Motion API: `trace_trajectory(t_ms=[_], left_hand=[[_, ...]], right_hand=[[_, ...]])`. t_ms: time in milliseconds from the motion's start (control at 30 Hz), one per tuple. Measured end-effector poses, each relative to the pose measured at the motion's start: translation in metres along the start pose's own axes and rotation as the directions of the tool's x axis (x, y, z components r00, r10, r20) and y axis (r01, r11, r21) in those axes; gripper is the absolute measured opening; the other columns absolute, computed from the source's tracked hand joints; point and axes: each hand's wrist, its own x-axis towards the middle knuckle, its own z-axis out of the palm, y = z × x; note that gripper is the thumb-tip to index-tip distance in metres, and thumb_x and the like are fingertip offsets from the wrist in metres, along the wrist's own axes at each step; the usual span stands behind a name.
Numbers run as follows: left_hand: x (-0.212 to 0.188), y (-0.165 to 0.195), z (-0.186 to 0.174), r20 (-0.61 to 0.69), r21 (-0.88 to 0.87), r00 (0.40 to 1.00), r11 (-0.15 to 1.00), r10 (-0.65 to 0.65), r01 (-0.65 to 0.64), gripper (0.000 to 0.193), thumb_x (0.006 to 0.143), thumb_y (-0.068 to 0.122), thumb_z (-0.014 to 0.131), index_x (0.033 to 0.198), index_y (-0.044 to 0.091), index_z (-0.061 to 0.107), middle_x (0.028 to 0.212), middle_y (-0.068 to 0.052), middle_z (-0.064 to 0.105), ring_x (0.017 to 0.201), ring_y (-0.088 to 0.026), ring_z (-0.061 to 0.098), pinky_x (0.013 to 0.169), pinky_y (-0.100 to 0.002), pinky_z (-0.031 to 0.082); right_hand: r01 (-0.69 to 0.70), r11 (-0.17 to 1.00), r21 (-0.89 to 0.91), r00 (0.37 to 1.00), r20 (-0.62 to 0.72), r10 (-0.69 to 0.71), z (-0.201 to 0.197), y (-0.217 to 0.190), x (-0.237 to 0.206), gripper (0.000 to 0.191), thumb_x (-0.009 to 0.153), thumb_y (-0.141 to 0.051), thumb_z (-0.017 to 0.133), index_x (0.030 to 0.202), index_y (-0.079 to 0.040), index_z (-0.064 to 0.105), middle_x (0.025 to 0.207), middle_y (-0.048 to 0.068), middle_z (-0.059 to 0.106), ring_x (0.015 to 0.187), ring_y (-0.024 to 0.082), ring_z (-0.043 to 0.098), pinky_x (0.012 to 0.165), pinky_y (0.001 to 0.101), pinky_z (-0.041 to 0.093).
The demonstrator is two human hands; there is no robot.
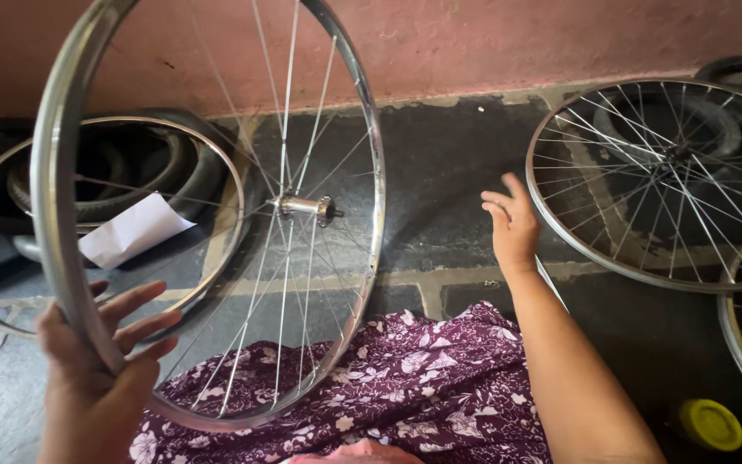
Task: The person inserts bicycle spokes into the rim and hub of a bicycle wheel. They repeatedly pick up a spoke, thread it through a hole in the rim, and attach it to the hub, rotating the wheel to access different positions.
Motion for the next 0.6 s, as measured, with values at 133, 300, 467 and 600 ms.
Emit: trace_trajectory(t_ms=[133,300,467,600], left_hand=[[0.000,0.003,0.001,0.033,0.020,0.999,1.000,0.013,-0.014,0.080,0.077,-0.021,0.043,0.145,0.014,0.020,0.147,-0.025,0.053,0.118,-0.033,0.066,0.092,-0.042,0.057],[-0.004,0.010,0.002,0.071,0.023,0.997,1.000,0.014,-0.016,0.082,0.077,-0.021,0.043,0.146,0.015,0.019,0.146,-0.024,0.052,0.118,-0.032,0.065,0.094,-0.041,0.056],[-0.003,0.012,0.003,0.071,0.061,0.997,0.998,0.018,-0.023,0.080,0.080,-0.021,0.042,0.147,0.016,0.018,0.145,-0.024,0.052,0.118,-0.032,0.065,0.094,-0.042,0.057],[0.002,0.005,0.007,0.075,0.055,0.996,0.997,0.042,-0.047,0.080,0.080,-0.021,0.043,0.146,0.016,0.018,0.145,-0.024,0.052,0.116,-0.032,0.066,0.091,-0.042,0.059]], right_hand=[[-0.060,0.998,0.021,0.998,0.029,0.059,0.004,0.047,-0.005,0.041,0.093,-0.007,0.065,0.132,-0.007,0.054,0.113,0.009,0.073,0.094,0.019,0.073,0.083,0.0295,0.057],[-0.048,0.872,-0.487,0.971,0.183,0.156,-0.020,0.092,-0.026,0.020,0.098,-0.022,0.071,0.116,-0.014,0.074,0.107,0.013,0.076,0.099,0.032,0.073,0.085,0.0408,0.057],[-0.034,0.877,-0.480,0.975,0.177,0.135,-0.010,0.053,-0.015,0.039,0.097,-0.022,0.070,0.135,-0.017,0.067,0.099,0.011,0.077,0.093,0.032,0.072,0.080,0.0446,0.055],[-0.131,0.980,-0.147,0.988,0.059,0.141,0.009,-0.021,-0.008,0.054,0.093,-0.017,0.067,0.144,-0.011,0.051,0.083,0.008,0.073,0.068,0.019,0.068,0.068,0.0327,0.054]])
